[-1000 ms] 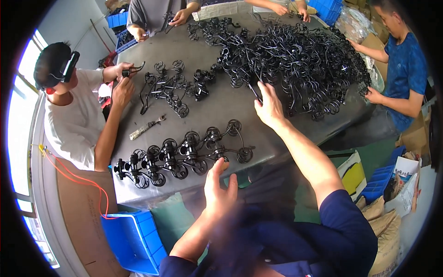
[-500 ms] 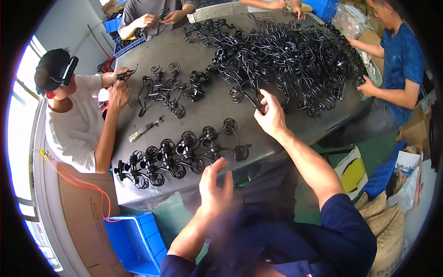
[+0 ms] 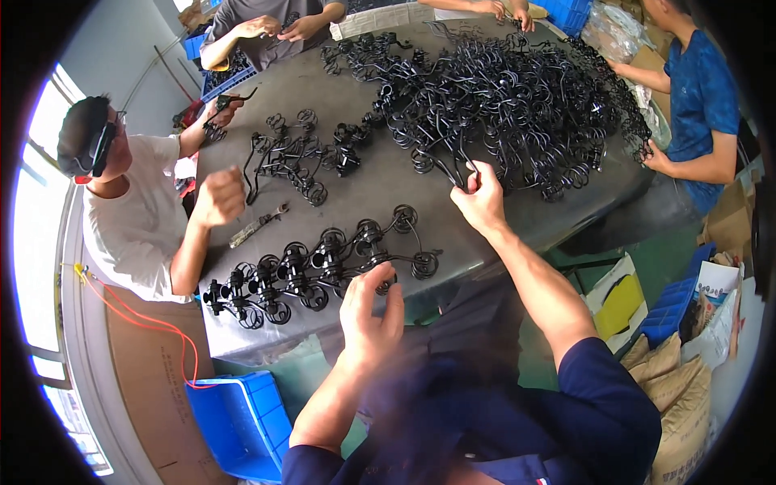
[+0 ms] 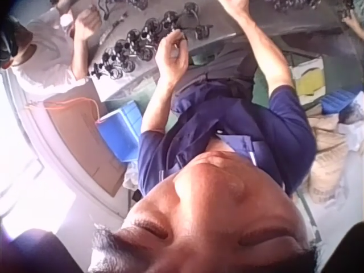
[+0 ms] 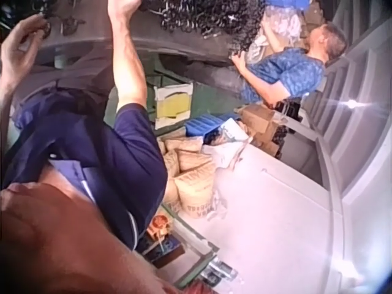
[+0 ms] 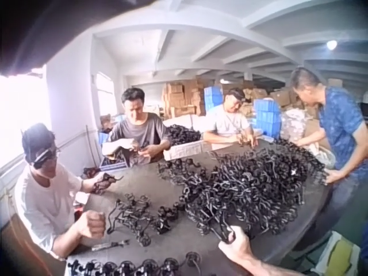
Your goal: Assembling black industrial components by hand on a workshop table.
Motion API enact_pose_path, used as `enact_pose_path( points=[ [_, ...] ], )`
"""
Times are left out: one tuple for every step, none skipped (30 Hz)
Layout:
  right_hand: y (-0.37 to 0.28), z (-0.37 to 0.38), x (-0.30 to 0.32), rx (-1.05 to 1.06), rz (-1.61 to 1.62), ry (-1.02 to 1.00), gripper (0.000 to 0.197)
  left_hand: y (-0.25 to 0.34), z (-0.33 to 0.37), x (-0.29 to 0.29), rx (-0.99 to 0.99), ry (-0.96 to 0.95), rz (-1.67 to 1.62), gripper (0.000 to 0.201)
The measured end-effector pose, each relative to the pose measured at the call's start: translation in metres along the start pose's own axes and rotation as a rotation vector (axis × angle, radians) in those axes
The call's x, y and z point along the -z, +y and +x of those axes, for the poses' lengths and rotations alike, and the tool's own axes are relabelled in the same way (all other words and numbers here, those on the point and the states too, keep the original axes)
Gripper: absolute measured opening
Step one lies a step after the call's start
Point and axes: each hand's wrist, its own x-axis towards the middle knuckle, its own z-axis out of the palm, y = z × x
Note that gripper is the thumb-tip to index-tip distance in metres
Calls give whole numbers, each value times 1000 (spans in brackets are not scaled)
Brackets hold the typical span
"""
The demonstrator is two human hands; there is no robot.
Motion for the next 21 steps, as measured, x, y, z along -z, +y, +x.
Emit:
enact_pose_path(
  points=[
    [0, -2, 2, 1, 1, -1, 48, 0, 2, -1, 0, 2, 1, 33],
    [1, -7, 4, 53, 15, -35, 47, 0, 6, -2, -13, 9, 0, 33],
    [2, -10, 5, 105, 28, -67, 47, 0, 10, -3, -25, 16, -1, 33],
    [8, -12, 6, 89, 77, -87, 46, 2, 19, -6, -25, 12, -6, 33],
    [5, -14, 6, 82, 78, -88, 46, 6, 30, -7, -77, -1, 3, 33],
    [4, -13, 6, 75, 100, -90, 46, 8, 43, -10, -128, -16, 11, 33],
    [3, -13, 6, 68, 121, -85, 46, 6, 57, -15, -137, -26, -2, 34],
    [4, -13, 7, 63, 131, -91, 47, 5, 74, -20, -148, -39, 9, 33],
    [5, -13, 7, 57, 133, -84, 47, 3, 92, -26, -160, -54, 21, 32],
    [4, -13, 7, 26, 128, -88, 47, -5, 110, -33, -169, -79, 63, 33],
    [2, -13, 7, -4, 122, -92, 48, -16, 126, -40, -178, -102, 104, 35],
    [1, -13, 6, -7, 126, -91, 48, -26, 142, -48, -152, -133, 108, 36],
    [2, -13, 7, -31, 142, -103, 47, -35, 159, -58, -127, -167, 106, 36],
    [0, -13, 7, -53, 162, -118, 47, -41, 174, -65, -113, -193, 161, 36],
    [-1, -14, 7, -57, 166, -115, 47, -46, 190, -72, -99, -219, 216, 36],
    [-3, -14, 6, -64, 173, -123, 47, -58, 204, -81, -87, -218, 204, 35],
    [-3, -14, 7, -73, 179, -128, 47, -63, 216, -88, -148, -204, 261, 34],
    [-2, -14, 7, -68, 172, -125, 47, -67, 228, -95, -169, -213, 306, 35],
    [0, -14, 8, -73, 172, -121, 47, -75, 239, -104, -190, -223, 348, 36],
    [1, -14, 8, -66, 147, -116, 47, -81, 248, -111, -190, -227, 350, 36],
    [2, -13, 7, -58, 122, -113, 47, -86, 258, -117, -130, -258, 363, 37]
  ],
)
